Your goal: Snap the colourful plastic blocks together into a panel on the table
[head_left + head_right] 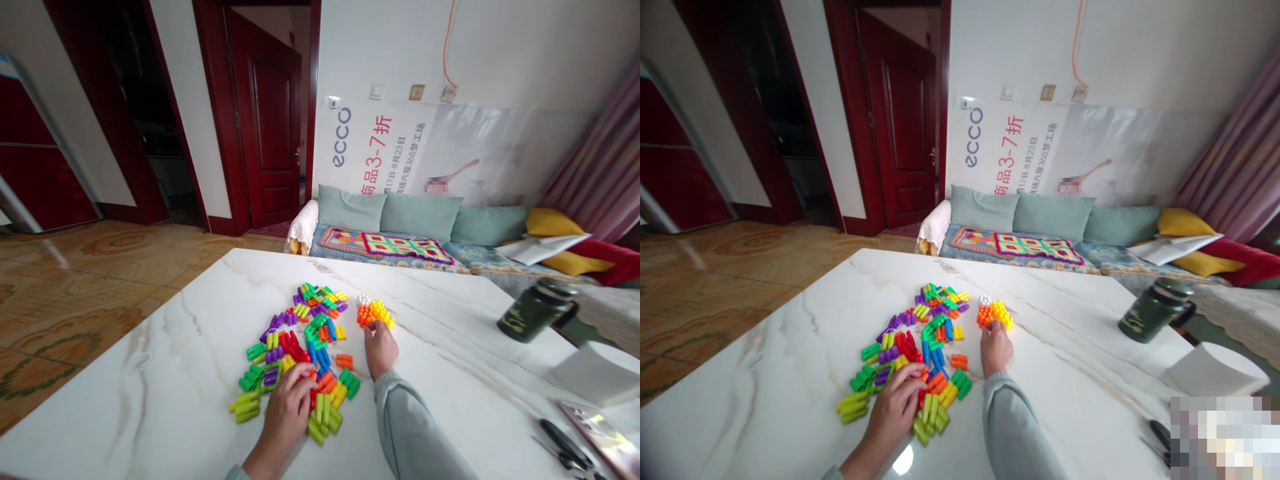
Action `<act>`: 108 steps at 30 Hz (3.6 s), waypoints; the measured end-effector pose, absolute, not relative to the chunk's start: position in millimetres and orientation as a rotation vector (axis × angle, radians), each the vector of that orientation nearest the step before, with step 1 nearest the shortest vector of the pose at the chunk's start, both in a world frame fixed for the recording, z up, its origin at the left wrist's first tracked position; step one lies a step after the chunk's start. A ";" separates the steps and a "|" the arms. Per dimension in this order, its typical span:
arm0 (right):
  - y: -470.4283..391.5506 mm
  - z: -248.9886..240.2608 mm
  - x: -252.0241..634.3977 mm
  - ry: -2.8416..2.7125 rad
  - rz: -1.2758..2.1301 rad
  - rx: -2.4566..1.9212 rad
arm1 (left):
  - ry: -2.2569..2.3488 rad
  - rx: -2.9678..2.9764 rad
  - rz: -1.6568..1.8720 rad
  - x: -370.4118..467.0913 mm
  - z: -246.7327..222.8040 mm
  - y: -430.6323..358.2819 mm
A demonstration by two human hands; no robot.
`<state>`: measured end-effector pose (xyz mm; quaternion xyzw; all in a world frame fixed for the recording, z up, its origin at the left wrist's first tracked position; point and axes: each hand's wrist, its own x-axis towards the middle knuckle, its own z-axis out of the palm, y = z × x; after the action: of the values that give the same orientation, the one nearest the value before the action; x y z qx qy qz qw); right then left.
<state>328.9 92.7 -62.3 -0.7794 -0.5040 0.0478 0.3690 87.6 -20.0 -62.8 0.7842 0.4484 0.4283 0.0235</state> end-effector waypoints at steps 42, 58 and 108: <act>92.0 -69.0 352.8 -0.828 0.303 -1.562 | 1.400 2.424 1.302 87.8 -61.4 -20.8; 68.2 -68.8 329.4 -1.402 0.216 -1.645 | 1.394 2.361 1.303 89.1 -61.1 -21.7; 79.5 1.8 230.5 -2.208 0.171 -1.787 | 1.382 2.194 1.293 92.9 -53.1 -25.3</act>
<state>230.5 79.5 1.8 -0.6212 -0.7674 0.0595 0.1473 92.9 -25.3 -53.1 0.7515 0.4734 0.4430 0.1218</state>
